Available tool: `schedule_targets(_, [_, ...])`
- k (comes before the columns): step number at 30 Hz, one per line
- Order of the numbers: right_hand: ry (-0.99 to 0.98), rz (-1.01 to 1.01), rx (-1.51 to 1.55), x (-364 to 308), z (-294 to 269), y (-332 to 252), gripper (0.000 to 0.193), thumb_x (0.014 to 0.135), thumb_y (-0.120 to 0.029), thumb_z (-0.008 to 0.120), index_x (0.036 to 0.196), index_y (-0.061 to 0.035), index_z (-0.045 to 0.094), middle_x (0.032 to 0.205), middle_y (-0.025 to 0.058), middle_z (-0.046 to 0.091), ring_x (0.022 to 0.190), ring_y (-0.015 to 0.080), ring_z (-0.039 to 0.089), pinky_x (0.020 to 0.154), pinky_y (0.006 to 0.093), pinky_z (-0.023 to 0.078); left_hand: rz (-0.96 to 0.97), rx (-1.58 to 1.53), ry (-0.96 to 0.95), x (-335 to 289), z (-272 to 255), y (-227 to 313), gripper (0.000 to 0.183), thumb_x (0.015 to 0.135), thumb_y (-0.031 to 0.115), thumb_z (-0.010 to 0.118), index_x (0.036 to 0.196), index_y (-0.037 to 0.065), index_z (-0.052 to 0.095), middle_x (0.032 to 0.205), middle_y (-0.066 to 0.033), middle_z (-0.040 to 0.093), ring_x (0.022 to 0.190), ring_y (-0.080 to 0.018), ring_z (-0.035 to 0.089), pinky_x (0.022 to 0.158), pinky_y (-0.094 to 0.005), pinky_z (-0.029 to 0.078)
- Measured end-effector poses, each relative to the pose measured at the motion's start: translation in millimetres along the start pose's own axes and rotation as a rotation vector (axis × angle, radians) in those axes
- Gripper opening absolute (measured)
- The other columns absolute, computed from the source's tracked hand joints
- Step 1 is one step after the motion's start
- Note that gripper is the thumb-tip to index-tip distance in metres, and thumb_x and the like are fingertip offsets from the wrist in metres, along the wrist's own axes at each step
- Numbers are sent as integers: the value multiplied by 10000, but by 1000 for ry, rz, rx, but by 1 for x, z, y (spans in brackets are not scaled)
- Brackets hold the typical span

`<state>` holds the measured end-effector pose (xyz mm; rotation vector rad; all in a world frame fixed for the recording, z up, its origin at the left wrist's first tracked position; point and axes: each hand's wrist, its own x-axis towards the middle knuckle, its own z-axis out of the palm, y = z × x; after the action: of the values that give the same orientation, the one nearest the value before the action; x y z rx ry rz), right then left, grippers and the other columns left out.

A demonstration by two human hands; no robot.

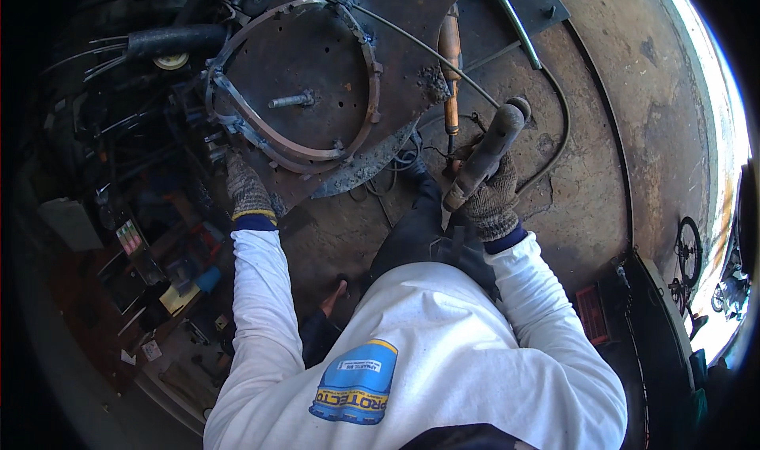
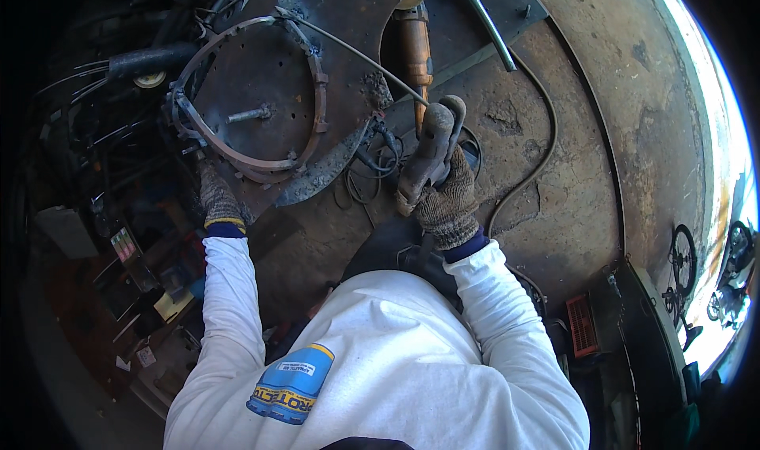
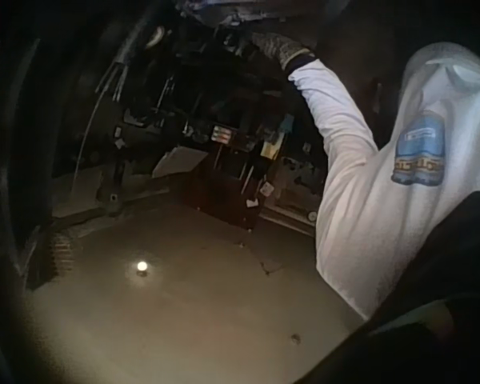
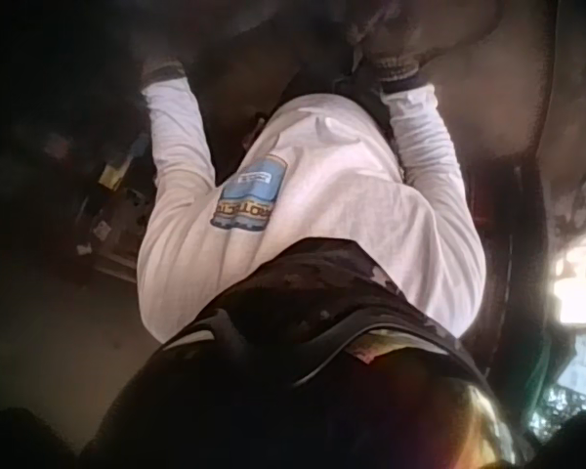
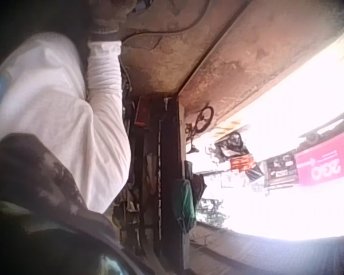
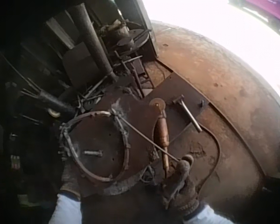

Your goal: The person welds components onto a metal plate using a welding rod and then grinds the metal surface with a power grinder.

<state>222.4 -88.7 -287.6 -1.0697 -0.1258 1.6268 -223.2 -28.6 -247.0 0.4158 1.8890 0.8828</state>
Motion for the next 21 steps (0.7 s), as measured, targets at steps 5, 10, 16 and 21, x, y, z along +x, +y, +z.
schedule_targets(5, [33, 110, 289, 0, 11, -14, 390, 774, -102, 799, 1079, -58, 560, 943, 48, 637, 850, 152, 636, 764, 322, 543, -21, 229, 25, -1, -5, -4, 670, 983, 582, 274, 1505, 163, 303, 1539, -36, 316, 1379, -232, 335, 1137, -383, 269])
schedule_targets(10, [44, 179, 445, 6, 15, -19, 393, 775, -126, 808, 1071, -51, 561, 928, 57, 653, 839, 152, 647, 760, 323, 547, -77, -393, 36, -54, 76, 46, 608, 1018, 483, 245, 1514, 133, 270, 1550, -44, 287, 1390, -215, 308, 1144, -354, 248])
schedule_targets(16, [-4, 184, 387, 6, 18, -17, 387, 781, -137, 810, 1066, -50, 562, 929, 58, 659, 836, 157, 653, 758, 321, 548, -40, -127, 28, -19, 30, 28, 595, 1025, 461, 260, 1505, 109, 285, 1537, -47, 307, 1372, -211, 326, 1130, -320, 259])
schedule_targets(21, [15, 208, 433, 7, 20, -18, 380, 786, -126, 806, 1070, -52, 564, 943, 53, 658, 841, 155, 652, 761, 322, 550, -48, 11, 70, -5, 15, 15, 614, 1018, 495, 265, 1496, 113, 306, 1524, -47, 329, 1359, -216, 344, 1126, -332, 270])
